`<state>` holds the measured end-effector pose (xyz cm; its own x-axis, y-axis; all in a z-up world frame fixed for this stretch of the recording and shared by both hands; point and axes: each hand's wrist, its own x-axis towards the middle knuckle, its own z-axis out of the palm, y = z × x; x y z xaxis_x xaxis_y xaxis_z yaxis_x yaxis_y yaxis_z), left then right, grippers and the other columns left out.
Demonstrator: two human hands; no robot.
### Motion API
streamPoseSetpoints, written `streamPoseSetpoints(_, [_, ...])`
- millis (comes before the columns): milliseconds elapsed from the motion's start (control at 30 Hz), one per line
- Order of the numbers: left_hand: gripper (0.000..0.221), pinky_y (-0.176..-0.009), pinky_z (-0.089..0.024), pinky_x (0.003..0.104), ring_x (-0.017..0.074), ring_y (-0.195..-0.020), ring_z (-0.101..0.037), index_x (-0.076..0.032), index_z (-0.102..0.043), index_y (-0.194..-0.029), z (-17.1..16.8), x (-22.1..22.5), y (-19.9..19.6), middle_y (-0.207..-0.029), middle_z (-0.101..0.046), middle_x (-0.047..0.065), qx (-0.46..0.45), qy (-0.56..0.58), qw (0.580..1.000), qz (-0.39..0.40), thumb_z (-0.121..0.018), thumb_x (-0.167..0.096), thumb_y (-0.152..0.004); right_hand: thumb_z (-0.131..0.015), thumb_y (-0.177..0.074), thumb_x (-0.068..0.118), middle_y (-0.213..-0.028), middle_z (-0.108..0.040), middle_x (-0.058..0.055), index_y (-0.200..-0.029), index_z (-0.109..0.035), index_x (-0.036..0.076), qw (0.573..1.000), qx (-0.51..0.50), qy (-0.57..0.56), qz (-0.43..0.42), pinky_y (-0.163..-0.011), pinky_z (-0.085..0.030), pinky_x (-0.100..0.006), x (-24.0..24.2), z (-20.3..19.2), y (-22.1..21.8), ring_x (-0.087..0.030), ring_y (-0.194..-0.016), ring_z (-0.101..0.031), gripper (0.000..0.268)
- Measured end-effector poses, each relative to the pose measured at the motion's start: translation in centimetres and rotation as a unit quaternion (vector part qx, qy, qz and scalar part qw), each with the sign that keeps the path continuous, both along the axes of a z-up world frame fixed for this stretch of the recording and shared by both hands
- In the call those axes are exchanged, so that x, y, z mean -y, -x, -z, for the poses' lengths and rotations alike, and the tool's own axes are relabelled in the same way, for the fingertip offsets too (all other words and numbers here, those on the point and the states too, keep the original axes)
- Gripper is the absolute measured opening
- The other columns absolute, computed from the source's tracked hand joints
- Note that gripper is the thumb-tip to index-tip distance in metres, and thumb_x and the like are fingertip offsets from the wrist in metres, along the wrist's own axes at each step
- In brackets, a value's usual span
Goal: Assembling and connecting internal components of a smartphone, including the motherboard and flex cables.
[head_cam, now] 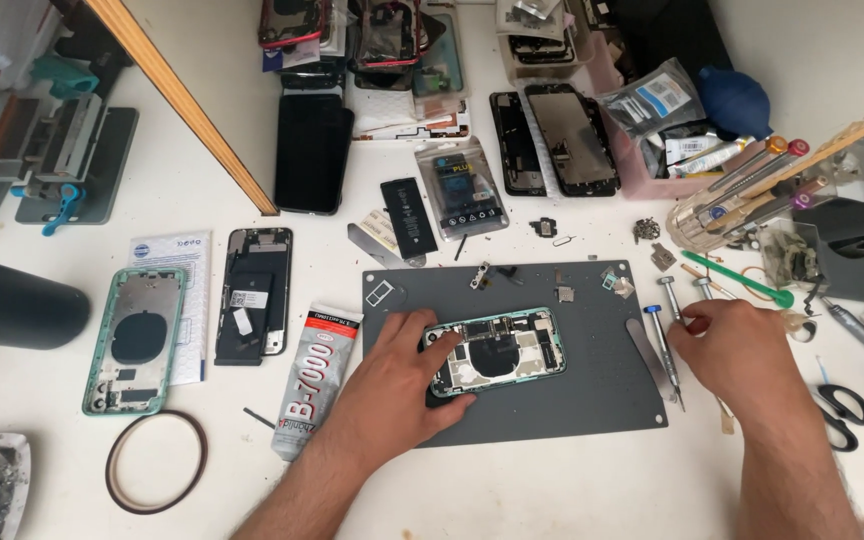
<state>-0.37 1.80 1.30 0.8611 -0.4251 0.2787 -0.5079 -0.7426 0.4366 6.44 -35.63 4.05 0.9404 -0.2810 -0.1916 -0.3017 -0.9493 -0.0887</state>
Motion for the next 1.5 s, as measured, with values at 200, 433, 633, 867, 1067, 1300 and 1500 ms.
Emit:
streamPoseSetpoints(200, [0.061,-0.099,-0.048,0.048,0.0359,-0.123,-0.046,-0.003,-0.064,-0.128,-0.2,0.1,0.1,-0.131,-0.051,0.019,0.002,-0.016,1.0,-0.002,-0.08,-0.045,-0.086,-0.062,-0.087,0.029,-0.053,-0.066,-0.01,-0.076,-0.078,0.016,1.0,0.015,-0.001,0.003,-0.07,-0.046,-0.032,-1.0,-1.5,0.4,-0.028,-0.061,-0.056,0.024])
streamPoseSetpoints(433, [0.061,-0.099,-0.048,0.047,0.036,-0.122,-0.047,-0.003,-0.064,-0.129,-0.1,0.1,0.1,-0.129,-0.051,0.018,0.014,-0.028,1.0,0.003,-0.077,-0.046,-0.088,-0.071,-0.092,0.014,-0.076,-0.061,0.0,-0.096,-0.076,0.007,0.953,0.236,-0.191,0.012,-0.074,-0.039,-0.027,-1.1,-2.8,1.7,-0.012,-0.069,-0.046,0.01])
streamPoseSetpoints(633, [0.062,-0.098,-0.049,0.05,0.0371,-0.125,-0.047,-0.004,-0.065,-0.131,0.0,0.3,0.2,-0.132,-0.052,0.019,0.013,-0.017,1.0,-0.008,-0.08,-0.045,-0.086,-0.05,-0.104,-0.01,-0.114,-0.06,-0.015,-0.113,-0.054,-0.002,0.777,0.275,-0.545,-0.15,-0.081,-0.071,-0.042,-3.3,-1.0,2.3,-0.032,-0.1,-0.073,0.012])
streamPoseSetpoints(867, [0.062,-0.099,-0.049,0.049,0.0366,-0.126,-0.046,-0.003,-0.065,-0.13,0.2,0.2,0.2,-0.133,-0.051,0.019,-0.002,-0.004,1.0,-0.01,-0.08,-0.044,-0.086,-0.061,-0.095,-0.008,-0.111,-0.07,-0.019,-0.141,-0.038,0.0,0.807,0.289,-0.494,-0.147,-0.092,-0.062,-0.032,-6.2,0.0,3.5,-0.025,-0.095,-0.074,0.052])
streamPoseSetpoints(1067, [0.063,-0.1,-0.048,0.05,0.0378,-0.127,-0.046,-0.002,-0.065,-0.13,0.2,0.2,0.1,-0.134,-0.051,0.02,-0.002,-0.005,1.0,-0.008,-0.08,-0.044,-0.086,-0.064,-0.091,-0.009,-0.107,-0.071,-0.023,-0.161,-0.013,0.006,0.818,0.284,-0.47,-0.172,-0.092,-0.061,-0.034,-6.0,0.8,3.6,-0.026,-0.093,-0.076,0.088])
streamPoseSetpoints(1300, [0.062,-0.102,-0.047,0.048,0.0365,-0.128,-0.045,-0.004,-0.064,-0.13,0.3,0.2,0.1,-0.134,-0.05,0.02,-0.006,-0.01,1.0,-0.012,-0.079,-0.045,-0.086,-0.068,-0.09,-0.005,-0.108,-0.075,-0.015,-0.15,-0.034,0.008,0.829,0.278,-0.45,-0.185,-0.098,-0.061,-0.031,-5.8,1.5,3.6,-0.021,-0.096,-0.078,0.069])
streamPoseSetpoints(1500, [0.062,-0.102,-0.047,0.049,0.0384,-0.126,-0.046,-0.003,-0.065,-0.129,0.3,0.2,0.1,-0.133,-0.051,0.021,0.007,-0.001,1.0,-0.008,-0.08,-0.044,-0.085,-0.07,-0.09,-0.005,-0.108,-0.076,-0.015,-0.15,-0.034,0.009,0.831,0.27,-0.449,-0.189,-0.097,-0.061,-0.031,-5.8,1.5,3.6,-0.02,-0.097,-0.077,0.071])
